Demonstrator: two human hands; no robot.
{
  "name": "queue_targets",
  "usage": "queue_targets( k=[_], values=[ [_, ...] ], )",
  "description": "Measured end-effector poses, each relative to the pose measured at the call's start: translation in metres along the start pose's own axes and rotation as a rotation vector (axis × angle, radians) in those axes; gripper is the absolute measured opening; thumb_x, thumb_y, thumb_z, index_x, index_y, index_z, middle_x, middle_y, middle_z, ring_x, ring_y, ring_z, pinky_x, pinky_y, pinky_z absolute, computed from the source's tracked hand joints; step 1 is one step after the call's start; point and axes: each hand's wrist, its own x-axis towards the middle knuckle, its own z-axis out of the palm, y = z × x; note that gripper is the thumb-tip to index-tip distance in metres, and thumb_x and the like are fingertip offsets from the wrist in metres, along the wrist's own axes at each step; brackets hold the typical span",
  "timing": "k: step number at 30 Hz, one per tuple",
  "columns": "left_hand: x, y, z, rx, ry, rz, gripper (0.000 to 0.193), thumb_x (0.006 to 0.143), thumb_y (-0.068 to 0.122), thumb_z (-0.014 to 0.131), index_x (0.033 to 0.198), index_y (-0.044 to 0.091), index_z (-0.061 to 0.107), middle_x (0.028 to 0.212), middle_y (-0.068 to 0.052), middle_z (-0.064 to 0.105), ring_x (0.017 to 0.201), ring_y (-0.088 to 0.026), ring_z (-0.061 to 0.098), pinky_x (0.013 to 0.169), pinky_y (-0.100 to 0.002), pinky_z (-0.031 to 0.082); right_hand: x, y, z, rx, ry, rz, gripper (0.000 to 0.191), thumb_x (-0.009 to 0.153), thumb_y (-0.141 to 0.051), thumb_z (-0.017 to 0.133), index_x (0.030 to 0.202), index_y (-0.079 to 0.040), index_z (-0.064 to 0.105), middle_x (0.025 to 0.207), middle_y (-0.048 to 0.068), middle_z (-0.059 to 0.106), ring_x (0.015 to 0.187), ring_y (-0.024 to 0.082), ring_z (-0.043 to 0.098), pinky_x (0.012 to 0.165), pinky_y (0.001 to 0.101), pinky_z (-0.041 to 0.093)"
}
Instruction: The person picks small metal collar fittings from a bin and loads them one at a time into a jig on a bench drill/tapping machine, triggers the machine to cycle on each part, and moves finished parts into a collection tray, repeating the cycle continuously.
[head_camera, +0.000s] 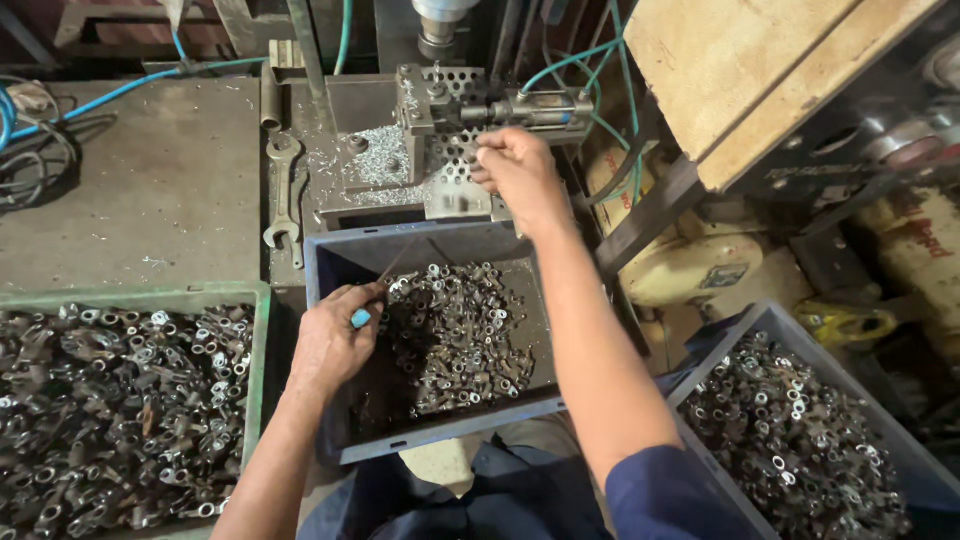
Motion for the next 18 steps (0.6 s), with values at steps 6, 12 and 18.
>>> queue_targets(
  k=[6,12,18],
  values=[
    [0.001,0.002,-0.002,0.019,0.009,-0.002,0.022,0.088,0.009,0.068,0.108,0.007,0.074,0.105,-0.015,0.075,0.093,-0.04,0.071,0.078,-0.044,0.058,0.026,0.038,0.033,0.541,0.226,0.271,0.018,0.095,-0.005,0.061,0.111,0.0,0.065,0.097,0.017,0.074,0.087,0.026,0.075,0.071,0.0343,0.063],
    [0.002,0.004,-0.002,0.027,0.002,-0.047,0.021,0.088,0.009,0.069,0.108,0.007,0.074,0.107,-0.015,0.075,0.094,-0.04,0.071,0.079,-0.043,0.058,0.061,0.08,0.052,0.733,0.307,0.204,0.013,0.095,-0.008,0.064,0.107,-0.002,0.062,0.104,0.016,0.069,0.089,0.03,0.072,0.073,0.0373,0.062],
    [0.003,0.003,-0.002,0.012,0.005,-0.053,0.021,0.088,0.01,0.068,0.108,0.007,0.074,0.108,-0.015,0.075,0.094,-0.039,0.072,0.079,-0.042,0.059,0.075,0.089,0.064,0.752,0.273,0.159,0.017,0.096,-0.012,0.065,0.11,-0.004,0.06,0.105,0.014,0.067,0.09,0.029,0.07,0.071,0.035,0.059]
  ],
)
